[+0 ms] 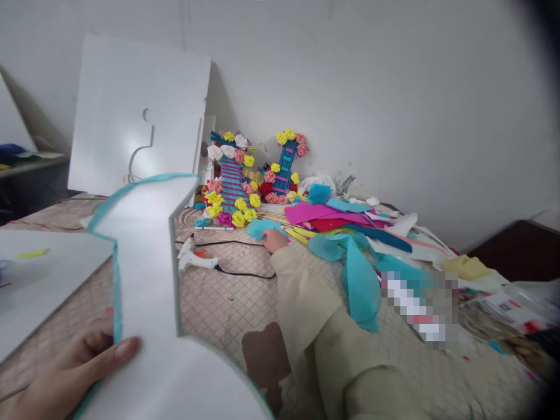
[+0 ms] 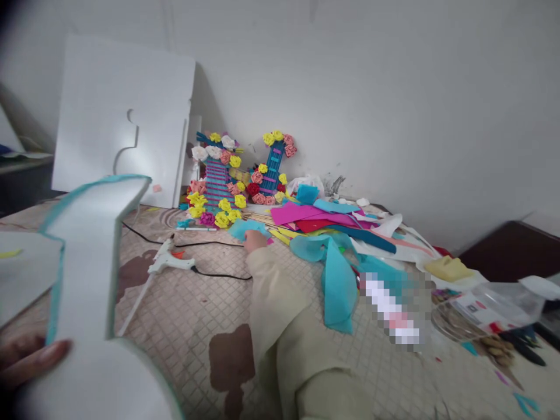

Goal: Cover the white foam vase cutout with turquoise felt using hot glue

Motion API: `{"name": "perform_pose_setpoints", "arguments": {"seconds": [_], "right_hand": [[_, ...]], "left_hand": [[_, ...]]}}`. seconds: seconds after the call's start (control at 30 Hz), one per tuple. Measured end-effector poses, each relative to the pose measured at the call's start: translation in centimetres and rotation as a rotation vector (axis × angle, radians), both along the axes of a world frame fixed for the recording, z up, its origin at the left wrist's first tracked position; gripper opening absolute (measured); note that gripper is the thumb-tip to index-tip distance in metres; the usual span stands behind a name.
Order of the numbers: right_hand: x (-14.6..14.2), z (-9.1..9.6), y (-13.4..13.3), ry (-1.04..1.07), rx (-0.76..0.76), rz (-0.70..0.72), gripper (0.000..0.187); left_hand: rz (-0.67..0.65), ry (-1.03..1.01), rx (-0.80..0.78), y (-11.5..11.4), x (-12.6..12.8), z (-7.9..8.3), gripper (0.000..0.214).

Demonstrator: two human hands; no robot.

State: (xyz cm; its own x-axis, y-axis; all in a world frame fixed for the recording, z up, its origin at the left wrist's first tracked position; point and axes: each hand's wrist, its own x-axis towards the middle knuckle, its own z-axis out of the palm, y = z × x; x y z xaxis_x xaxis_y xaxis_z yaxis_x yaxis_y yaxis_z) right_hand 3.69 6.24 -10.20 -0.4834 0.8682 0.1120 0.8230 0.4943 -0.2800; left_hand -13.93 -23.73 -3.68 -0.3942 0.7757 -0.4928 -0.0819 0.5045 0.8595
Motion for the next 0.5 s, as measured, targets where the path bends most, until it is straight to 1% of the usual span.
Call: {"name": "perform_pose_setpoints", "arguments": {"seconds": [0.07,0.13,0.23,0.3,0.37,0.5], "right_hand": [[1.3,-1.1,0.8,-0.026,-0.031,0.027,0.018],[1.6,-2.0,1.0,-0.039,-0.041,0.074,0.015],[1.4,-2.2,0.8,-0.055,-0.026,0.106,0.012],[1.8,-1.7,0.7,-0.061,0.008,0.084,0.011],[3.1,-0.7,0.7,-0.055,0.056,0.039,0.012],[8.0,2.0,0.5,0.002,0.153,-0.097,0.022]], "left_hand": [[-0.053,-0.066,-0.015,0.9,0.5,0.1,0.041],[-0.152,-0.131,0.009,1.9,1.1,0.0,0.040],[-0.259,-0.164,0.052,3.3,2.4,-0.5,0.038],[-0.291,-0.146,0.059,4.1,3.4,-0.8,0.037],[-0.328,-0.135,0.073,4.7,4.5,-1.0,0.037],[-0.456,-0.121,0.121,6.1,6.4,-2.2,0.038]]}}
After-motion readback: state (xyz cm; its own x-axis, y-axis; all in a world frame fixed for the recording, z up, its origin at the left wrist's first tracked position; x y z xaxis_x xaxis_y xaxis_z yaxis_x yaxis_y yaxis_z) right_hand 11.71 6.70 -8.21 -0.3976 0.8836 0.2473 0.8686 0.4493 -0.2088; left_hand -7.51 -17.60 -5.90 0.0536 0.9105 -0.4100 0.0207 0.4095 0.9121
